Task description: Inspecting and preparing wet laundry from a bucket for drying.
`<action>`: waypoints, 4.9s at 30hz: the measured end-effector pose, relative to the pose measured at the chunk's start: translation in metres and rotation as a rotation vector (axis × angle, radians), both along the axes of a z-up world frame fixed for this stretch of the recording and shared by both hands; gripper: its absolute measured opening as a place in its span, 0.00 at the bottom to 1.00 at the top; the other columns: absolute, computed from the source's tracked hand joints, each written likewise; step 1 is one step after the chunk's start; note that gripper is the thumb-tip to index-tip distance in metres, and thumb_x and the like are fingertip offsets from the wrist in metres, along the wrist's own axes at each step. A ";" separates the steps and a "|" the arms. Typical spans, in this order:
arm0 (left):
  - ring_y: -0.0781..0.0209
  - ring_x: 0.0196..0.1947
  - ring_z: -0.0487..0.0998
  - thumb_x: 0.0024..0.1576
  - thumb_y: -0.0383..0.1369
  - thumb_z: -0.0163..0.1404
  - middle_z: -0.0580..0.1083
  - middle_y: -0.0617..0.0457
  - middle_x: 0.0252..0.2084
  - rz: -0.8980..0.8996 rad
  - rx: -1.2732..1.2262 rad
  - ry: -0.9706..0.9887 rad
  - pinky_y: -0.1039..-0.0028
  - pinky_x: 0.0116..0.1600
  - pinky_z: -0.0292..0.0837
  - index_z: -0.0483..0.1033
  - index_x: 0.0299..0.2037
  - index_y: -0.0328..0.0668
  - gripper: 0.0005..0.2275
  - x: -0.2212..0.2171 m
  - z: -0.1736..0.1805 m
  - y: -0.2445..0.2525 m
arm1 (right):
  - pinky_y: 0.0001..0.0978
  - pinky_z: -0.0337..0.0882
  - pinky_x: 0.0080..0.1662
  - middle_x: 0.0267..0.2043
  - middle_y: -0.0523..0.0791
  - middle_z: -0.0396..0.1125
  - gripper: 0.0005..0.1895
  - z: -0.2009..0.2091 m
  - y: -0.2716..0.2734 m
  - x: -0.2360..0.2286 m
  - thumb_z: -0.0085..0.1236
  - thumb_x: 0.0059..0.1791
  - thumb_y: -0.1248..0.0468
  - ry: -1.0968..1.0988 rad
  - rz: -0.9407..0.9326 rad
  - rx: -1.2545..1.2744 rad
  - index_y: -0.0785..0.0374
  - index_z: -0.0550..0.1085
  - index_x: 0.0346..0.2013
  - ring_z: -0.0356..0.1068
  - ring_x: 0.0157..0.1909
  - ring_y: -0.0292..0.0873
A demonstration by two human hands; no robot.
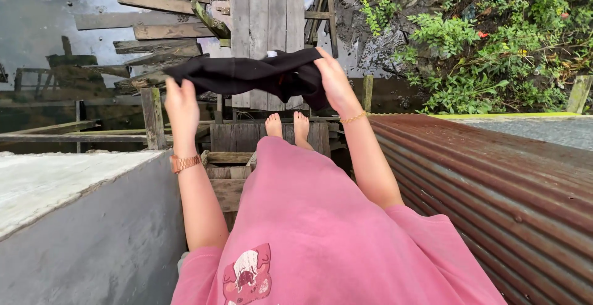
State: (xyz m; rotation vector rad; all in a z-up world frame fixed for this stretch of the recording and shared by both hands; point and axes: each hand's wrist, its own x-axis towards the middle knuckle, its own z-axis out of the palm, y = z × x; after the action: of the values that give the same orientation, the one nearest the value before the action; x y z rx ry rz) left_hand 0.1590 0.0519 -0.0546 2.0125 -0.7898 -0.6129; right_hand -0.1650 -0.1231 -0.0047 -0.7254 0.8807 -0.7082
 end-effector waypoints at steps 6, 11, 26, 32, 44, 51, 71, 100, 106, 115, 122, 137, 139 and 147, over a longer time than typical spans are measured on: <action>0.54 0.55 0.75 0.63 0.37 0.52 0.74 0.43 0.57 -0.436 0.089 0.076 0.67 0.59 0.70 0.70 0.61 0.36 0.19 -0.072 0.030 -0.020 | 0.26 0.67 0.46 0.41 0.40 0.66 0.07 0.001 0.017 0.025 0.44 0.58 0.65 0.119 0.129 -0.194 0.65 0.69 0.46 0.63 0.43 0.32; 0.53 0.63 0.69 0.61 0.33 0.55 0.70 0.43 0.62 -0.771 -0.068 0.340 0.65 0.64 0.64 0.65 0.65 0.33 0.23 -0.129 0.035 -0.035 | 0.25 0.65 0.50 0.41 0.39 0.61 0.05 -0.004 0.029 0.041 0.44 0.56 0.68 0.157 0.167 -0.472 0.66 0.67 0.44 0.61 0.45 0.31; 0.43 0.57 0.75 0.58 0.30 0.57 0.71 0.38 0.59 -0.708 -0.088 0.092 0.63 0.58 0.70 0.64 0.63 0.30 0.25 -0.136 0.042 -0.032 | 0.27 0.64 0.59 0.47 0.41 0.64 0.09 0.017 0.044 0.057 0.43 0.58 0.66 0.022 0.199 -0.326 0.66 0.68 0.52 0.62 0.53 0.32; 0.45 0.56 0.77 0.63 0.30 0.52 0.72 0.39 0.59 -0.607 -0.057 0.135 0.65 0.57 0.72 0.62 0.65 0.30 0.22 -0.132 0.058 -0.030 | 0.28 0.65 0.59 0.48 0.42 0.67 0.10 0.016 0.038 0.063 0.47 0.57 0.64 0.056 0.266 -0.343 0.66 0.68 0.52 0.64 0.53 0.33; 0.68 0.50 0.73 0.68 0.37 0.44 0.77 0.53 0.52 -0.411 -0.079 0.660 0.74 0.54 0.70 0.73 0.59 0.30 0.17 -0.140 0.021 -0.036 | 0.34 0.67 0.66 0.61 0.48 0.70 0.22 0.008 0.031 0.026 0.52 0.58 0.60 0.263 0.320 -0.457 0.67 0.68 0.65 0.69 0.64 0.43; 0.70 0.52 0.74 0.67 0.39 0.44 0.76 0.55 0.53 -0.337 -0.171 0.968 0.76 0.58 0.69 0.74 0.58 0.32 0.18 -0.140 0.017 -0.036 | 0.38 0.62 0.66 0.63 0.49 0.64 0.33 0.012 0.046 -0.001 0.60 0.52 0.54 0.369 0.422 -0.472 0.62 0.61 0.68 0.62 0.66 0.45; 0.74 0.24 0.54 0.61 0.42 0.51 0.55 0.62 0.22 -0.114 0.167 0.572 0.73 0.28 0.54 0.57 0.22 0.41 0.20 -0.089 -0.015 -0.030 | 0.42 0.67 0.52 0.41 0.47 0.73 0.13 0.018 0.040 0.006 0.64 0.47 0.63 0.755 0.410 -1.058 0.63 0.73 0.42 0.71 0.46 0.49; 0.62 0.65 0.69 0.64 0.38 0.48 0.69 0.54 0.64 -0.117 -0.244 1.385 0.68 0.68 0.63 0.63 0.67 0.40 0.22 -0.116 0.057 -0.035 | 0.43 0.66 0.56 0.53 0.51 0.64 0.34 0.005 0.042 -0.010 0.72 0.41 0.64 0.855 0.470 -0.887 0.63 0.66 0.58 0.65 0.58 0.55; 0.63 0.65 0.68 0.65 0.36 0.49 0.69 0.54 0.64 -0.125 -0.274 1.357 0.67 0.69 0.62 0.63 0.67 0.41 0.21 -0.116 0.063 -0.034 | 0.38 0.69 0.58 0.58 0.48 0.65 0.22 -0.018 0.043 -0.020 0.57 0.48 0.70 0.650 0.417 -0.558 0.64 0.62 0.55 0.69 0.59 0.47; 0.62 0.66 0.68 0.65 0.36 0.49 0.69 0.55 0.64 -0.167 -0.317 1.372 0.67 0.69 0.61 0.62 0.68 0.43 0.21 -0.114 0.063 -0.028 | 0.31 0.63 0.61 0.49 0.47 0.69 0.16 -0.020 0.050 -0.010 0.41 0.58 0.58 0.459 0.392 -0.319 0.67 0.72 0.45 0.66 0.54 0.38; 0.65 0.65 0.68 0.63 0.36 0.49 0.68 0.58 0.64 -0.162 -0.244 1.387 0.68 0.67 0.61 0.61 0.68 0.48 0.22 -0.130 0.066 -0.041 | 0.27 0.64 0.55 0.51 0.39 0.68 0.19 -0.091 0.055 -0.016 0.43 0.58 0.54 0.594 0.449 -0.373 0.66 0.68 0.55 0.66 0.53 0.33; 0.66 0.62 0.67 0.62 0.37 0.54 0.69 0.56 0.60 -0.182 -0.280 1.370 0.72 0.67 0.60 0.66 0.62 0.40 0.21 -0.257 0.043 -0.080 | 0.25 0.68 0.38 0.37 0.37 0.71 0.14 -0.067 -0.015 -0.142 0.51 0.50 0.57 0.557 0.408 -0.077 0.60 0.75 0.45 0.69 0.37 0.31; 0.65 0.62 0.68 0.61 0.37 0.54 0.70 0.55 0.61 -0.190 -0.356 1.404 0.71 0.68 0.60 0.66 0.62 0.40 0.21 -0.272 0.037 -0.085 | 0.26 0.61 0.35 0.36 0.38 0.70 0.11 -0.045 -0.037 -0.151 0.54 0.48 0.63 0.533 0.398 -0.032 0.59 0.76 0.44 0.64 0.35 0.33; 0.68 0.62 0.67 0.62 0.37 0.54 0.69 0.57 0.60 -0.064 -0.442 1.389 0.73 0.68 0.56 0.68 0.59 0.40 0.18 -0.308 0.016 -0.084 | 0.31 0.72 0.44 0.39 0.40 0.70 0.06 0.012 -0.101 -0.163 0.49 0.50 0.65 0.289 0.127 -0.122 0.59 0.71 0.41 0.70 0.40 0.36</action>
State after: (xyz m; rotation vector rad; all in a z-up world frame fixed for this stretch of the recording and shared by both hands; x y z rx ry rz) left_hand -0.1492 -0.0326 -0.0383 0.7841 -0.0789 -1.4473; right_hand -0.3285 -0.2237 0.0078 -1.0009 1.0495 -0.5553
